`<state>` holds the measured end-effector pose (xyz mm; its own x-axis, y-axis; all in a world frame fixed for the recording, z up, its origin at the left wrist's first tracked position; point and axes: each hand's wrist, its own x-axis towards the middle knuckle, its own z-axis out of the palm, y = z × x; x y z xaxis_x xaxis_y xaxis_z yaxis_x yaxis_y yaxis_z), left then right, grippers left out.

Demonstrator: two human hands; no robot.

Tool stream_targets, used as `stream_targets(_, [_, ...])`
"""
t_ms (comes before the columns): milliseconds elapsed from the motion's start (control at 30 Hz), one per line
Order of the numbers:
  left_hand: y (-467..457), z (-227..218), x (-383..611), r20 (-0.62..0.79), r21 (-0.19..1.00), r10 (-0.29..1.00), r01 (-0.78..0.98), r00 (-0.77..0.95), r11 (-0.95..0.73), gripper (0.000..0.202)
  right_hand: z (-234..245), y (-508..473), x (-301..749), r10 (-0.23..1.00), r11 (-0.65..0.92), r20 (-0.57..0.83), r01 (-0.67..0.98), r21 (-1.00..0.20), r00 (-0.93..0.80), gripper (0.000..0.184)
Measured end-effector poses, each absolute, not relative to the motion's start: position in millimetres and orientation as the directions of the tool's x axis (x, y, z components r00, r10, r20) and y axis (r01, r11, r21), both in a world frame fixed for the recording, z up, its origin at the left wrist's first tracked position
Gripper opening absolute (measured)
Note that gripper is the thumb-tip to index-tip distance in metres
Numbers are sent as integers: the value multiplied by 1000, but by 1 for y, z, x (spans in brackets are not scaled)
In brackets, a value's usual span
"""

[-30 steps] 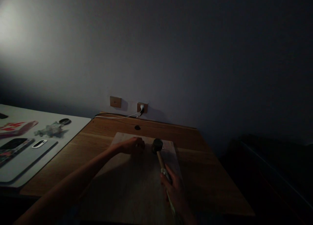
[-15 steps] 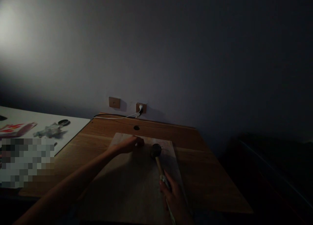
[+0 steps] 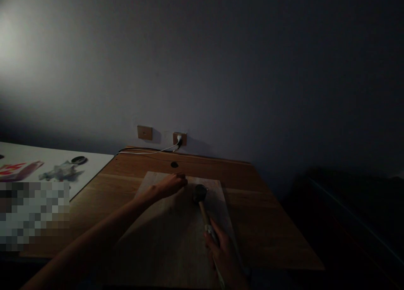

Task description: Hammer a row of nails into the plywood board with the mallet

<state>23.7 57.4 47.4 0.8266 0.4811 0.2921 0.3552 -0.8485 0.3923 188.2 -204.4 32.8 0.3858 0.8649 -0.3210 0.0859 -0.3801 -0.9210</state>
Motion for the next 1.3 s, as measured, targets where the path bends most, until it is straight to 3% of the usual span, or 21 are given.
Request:
stream_targets(67, [58,43,27,297,408,487,352,821,-842,24,30,-204,191,865,-377,-311,102,-920,393,71])
stream_targets(300, [58,18,28,303,631,633,347,713,-694,22,24,-202,200,907,-316,-254,146,-938,335,71])
stream_targets(500, [55,14,26,292,752,709,304,642,-585,36,35,-192,192,903,-298,-222,164,-940,367,70])
stream_targets(833, [58,9,28,326,767,698,254,638,-590,37,67,-152,171,939,-234,-170,195,-952,298,59])
stream_targets(1300, [59,9,29,336,763,703,256,626,-593,42,60,-139,167,944,-241,-170,240,-940,284,63])
